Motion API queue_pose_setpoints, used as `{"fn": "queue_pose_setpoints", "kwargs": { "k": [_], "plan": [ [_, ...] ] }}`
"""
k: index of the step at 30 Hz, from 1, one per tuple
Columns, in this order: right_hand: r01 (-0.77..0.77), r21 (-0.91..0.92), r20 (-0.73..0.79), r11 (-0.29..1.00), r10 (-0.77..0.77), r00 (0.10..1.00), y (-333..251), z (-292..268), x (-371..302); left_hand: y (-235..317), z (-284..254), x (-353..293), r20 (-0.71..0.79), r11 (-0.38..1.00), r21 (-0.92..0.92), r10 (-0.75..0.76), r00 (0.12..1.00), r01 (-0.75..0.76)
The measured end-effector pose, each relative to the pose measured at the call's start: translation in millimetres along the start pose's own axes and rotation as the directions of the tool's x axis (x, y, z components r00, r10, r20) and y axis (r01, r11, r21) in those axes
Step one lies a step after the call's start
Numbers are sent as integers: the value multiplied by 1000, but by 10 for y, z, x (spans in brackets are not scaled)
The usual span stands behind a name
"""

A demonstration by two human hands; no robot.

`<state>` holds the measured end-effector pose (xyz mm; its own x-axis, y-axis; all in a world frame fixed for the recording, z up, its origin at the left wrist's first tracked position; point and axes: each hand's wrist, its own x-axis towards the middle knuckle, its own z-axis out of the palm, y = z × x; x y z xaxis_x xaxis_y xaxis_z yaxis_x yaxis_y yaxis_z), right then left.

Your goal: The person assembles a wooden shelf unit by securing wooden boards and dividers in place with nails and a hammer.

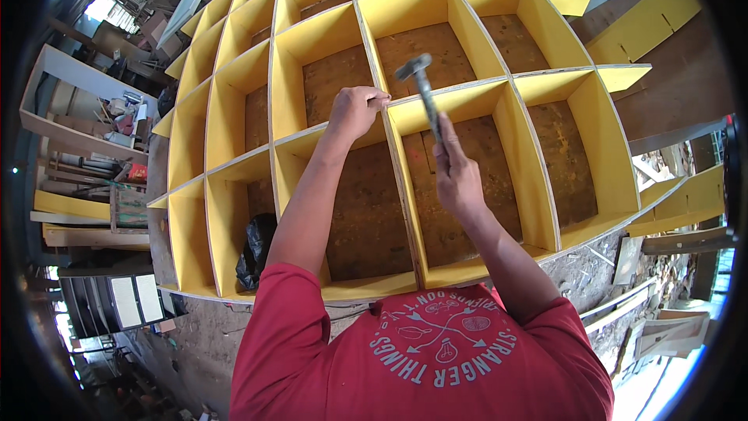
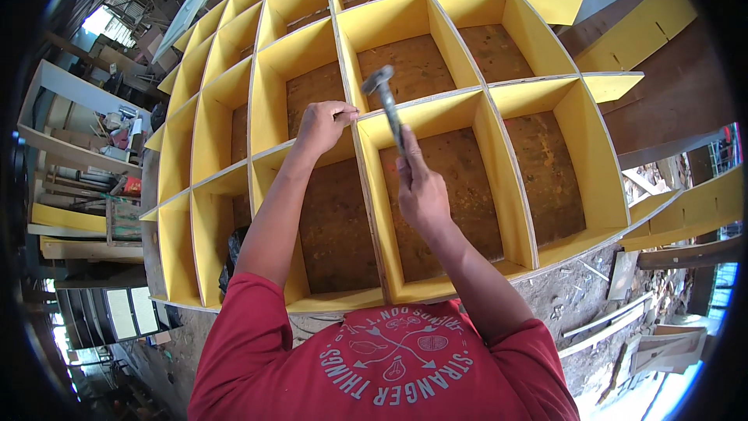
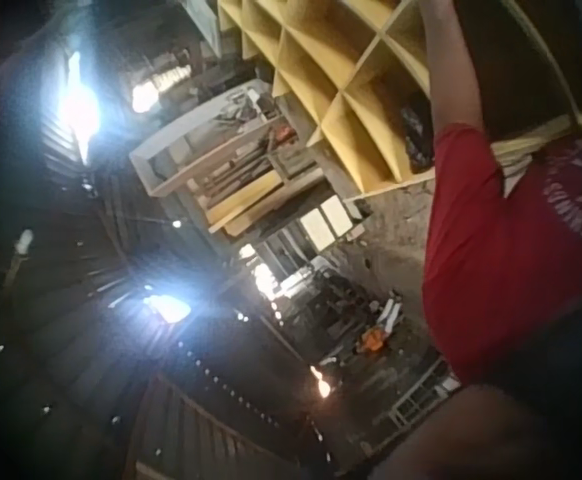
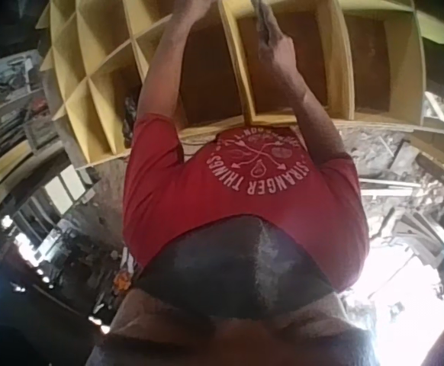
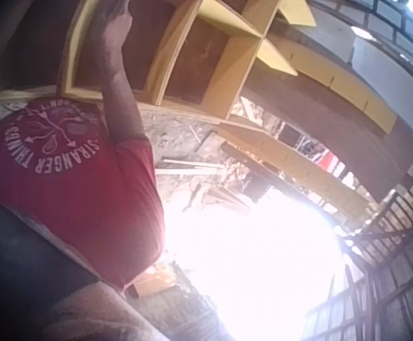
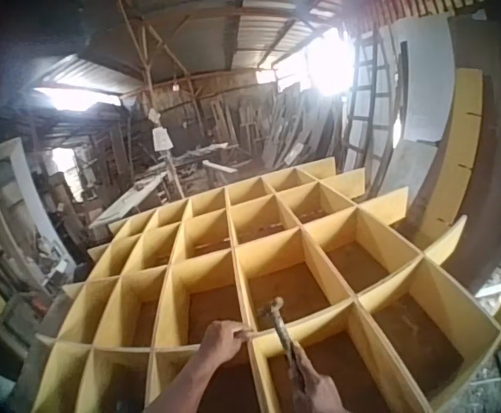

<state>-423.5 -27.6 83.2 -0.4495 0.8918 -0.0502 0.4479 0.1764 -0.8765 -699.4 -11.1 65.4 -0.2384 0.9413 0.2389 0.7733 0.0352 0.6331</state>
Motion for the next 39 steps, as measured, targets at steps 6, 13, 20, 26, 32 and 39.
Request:
{"fn": "queue_pose_setpoints", "kwargs": {
  "k": [6,13,20,26,32,39],
  "plan": [
    [-24,116,-3,993,24,1000,-73,-101,-38,22,-22,-7,0,998,58,11,1000,-11],
    [44,118,51,992,-50,997,92,-20,-7,31,-57,-26,57,996,75,-46,997,42],
    [64,-10,80,998,-63,995,203,24,3,111,-28,24,52,997,74,-12,999,8],
    [126,232,-202,965,-78,976,-108,-143,-23,-215,-53,-128,18,982,-185,-38,999,41],
    [123,189,-163,974,-93,982,-18,-136,-25,-290,-40,-254,-4,976,-203,-81,997,79],
    [-10,39,25,999,9,1000,68,51,-57,-312,79,-220,-73,970,-242,-22,997,4]
  ]
}}
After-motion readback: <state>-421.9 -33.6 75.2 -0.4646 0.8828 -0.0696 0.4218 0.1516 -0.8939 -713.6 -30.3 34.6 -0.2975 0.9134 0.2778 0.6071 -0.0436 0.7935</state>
